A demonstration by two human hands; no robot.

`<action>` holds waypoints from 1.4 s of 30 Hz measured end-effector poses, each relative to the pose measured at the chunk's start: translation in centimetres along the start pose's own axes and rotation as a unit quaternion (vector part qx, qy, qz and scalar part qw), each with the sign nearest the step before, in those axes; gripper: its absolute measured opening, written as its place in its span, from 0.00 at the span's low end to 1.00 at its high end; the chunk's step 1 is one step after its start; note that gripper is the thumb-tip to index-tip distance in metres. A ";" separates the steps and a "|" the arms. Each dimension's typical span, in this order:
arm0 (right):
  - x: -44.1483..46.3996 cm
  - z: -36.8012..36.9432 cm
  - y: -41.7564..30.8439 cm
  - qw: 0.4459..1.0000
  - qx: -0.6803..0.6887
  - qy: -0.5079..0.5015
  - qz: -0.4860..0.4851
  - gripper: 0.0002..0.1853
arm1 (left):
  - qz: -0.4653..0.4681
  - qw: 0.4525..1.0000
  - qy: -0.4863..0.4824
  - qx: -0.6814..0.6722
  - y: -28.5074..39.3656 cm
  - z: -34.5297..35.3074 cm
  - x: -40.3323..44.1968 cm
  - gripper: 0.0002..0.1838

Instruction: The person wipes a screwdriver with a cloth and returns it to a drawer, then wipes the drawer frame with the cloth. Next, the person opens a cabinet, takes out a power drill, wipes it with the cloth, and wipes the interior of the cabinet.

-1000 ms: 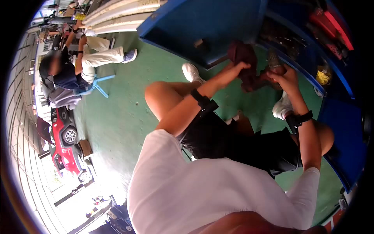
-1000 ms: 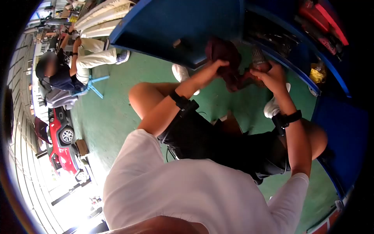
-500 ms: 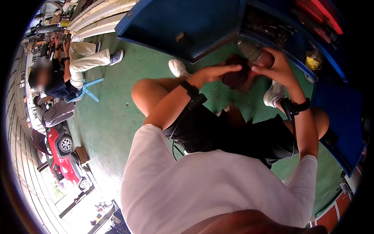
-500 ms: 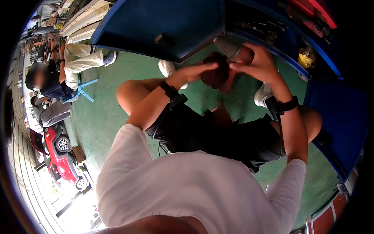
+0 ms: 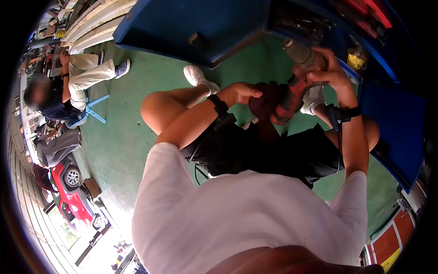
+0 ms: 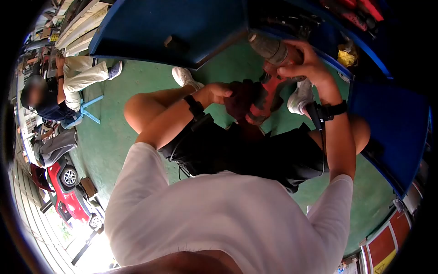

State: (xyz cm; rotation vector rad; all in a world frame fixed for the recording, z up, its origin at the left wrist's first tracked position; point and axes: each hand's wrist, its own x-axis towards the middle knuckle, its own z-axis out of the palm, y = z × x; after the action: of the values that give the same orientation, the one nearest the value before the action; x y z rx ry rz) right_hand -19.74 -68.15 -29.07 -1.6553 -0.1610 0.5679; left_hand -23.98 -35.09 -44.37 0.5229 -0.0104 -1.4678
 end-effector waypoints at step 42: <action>5.4 11.7 -1.7 0.989 0.041 0.135 -0.047 0.37 | 0.385 0.663 0.454 0.455 4.8 11.9 4.5 0.45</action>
State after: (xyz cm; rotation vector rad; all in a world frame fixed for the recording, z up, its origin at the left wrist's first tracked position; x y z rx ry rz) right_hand -19.96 -55.15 -29.66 -1.6172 -0.0165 0.2701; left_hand -22.74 -43.20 -33.58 1.7896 -0.1655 -0.1277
